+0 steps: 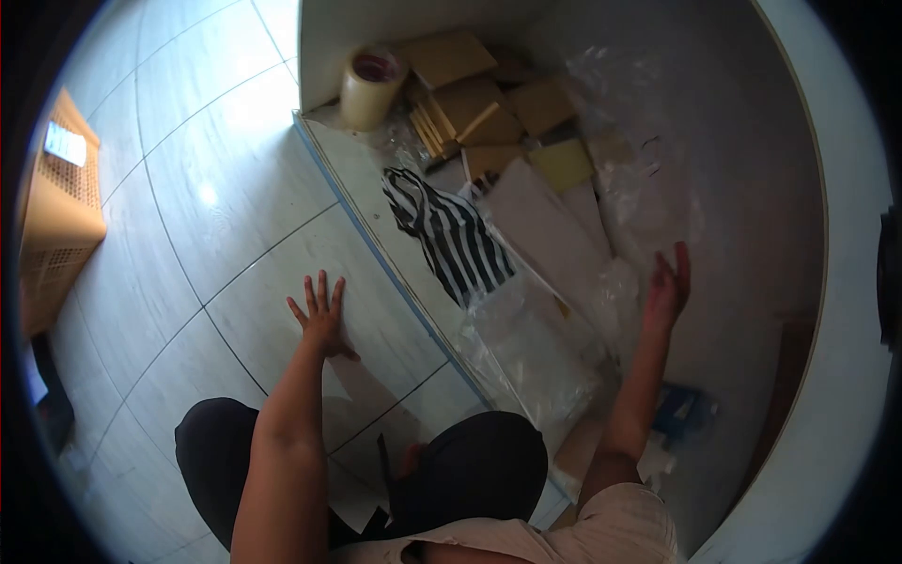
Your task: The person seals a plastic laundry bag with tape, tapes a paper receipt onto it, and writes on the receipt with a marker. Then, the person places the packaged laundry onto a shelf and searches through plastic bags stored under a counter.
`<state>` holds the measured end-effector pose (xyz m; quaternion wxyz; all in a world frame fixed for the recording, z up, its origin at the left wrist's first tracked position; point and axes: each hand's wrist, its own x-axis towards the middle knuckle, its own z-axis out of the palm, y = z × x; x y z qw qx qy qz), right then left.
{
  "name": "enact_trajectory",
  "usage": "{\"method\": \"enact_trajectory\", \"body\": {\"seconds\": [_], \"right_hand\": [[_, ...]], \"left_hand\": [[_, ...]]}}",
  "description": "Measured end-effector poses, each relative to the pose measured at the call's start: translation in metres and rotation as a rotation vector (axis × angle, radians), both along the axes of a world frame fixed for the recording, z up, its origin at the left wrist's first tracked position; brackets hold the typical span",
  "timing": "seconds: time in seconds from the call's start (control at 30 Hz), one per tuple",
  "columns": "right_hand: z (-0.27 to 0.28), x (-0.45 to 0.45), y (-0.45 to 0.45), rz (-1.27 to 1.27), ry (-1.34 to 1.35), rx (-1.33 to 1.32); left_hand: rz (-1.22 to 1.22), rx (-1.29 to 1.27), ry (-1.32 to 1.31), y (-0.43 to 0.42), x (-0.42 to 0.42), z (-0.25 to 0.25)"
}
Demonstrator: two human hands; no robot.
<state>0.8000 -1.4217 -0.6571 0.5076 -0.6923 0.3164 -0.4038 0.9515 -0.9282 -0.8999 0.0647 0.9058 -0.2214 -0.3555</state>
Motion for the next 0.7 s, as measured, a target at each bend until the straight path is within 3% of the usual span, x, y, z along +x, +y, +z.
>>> {"method": "enact_trajectory", "body": {"seconds": [0.2,0.3,0.4,0.5,0.57,0.7], "right_hand": [[-0.084,-0.11,0.022,-0.084,0.305,0.31],[-0.109,-0.144,0.032,-0.138,0.391,0.251],[-0.148,-0.189,0.001,-0.312,0.961,-0.831],[-0.11,-0.118,0.052,-0.235,0.727,-1.009],[-0.114,-0.095,0.052,-0.075,0.622,-1.155],[-0.127,0.022,0.128,0.266,1.156,-1.141]], "left_hand": [[0.003,-0.013,-0.005,-0.002,-0.004,-0.004],[-0.016,0.003,-0.004,-0.004,-0.005,-0.001],[-0.034,0.0,-0.006,-0.004,-0.006,-0.004],[-0.042,0.018,-0.007,-0.004,-0.005,-0.004],[-0.045,0.024,-0.005,-0.004,-0.007,-0.004],[-0.044,0.008,-0.01,-0.007,-0.011,-0.009]]}}
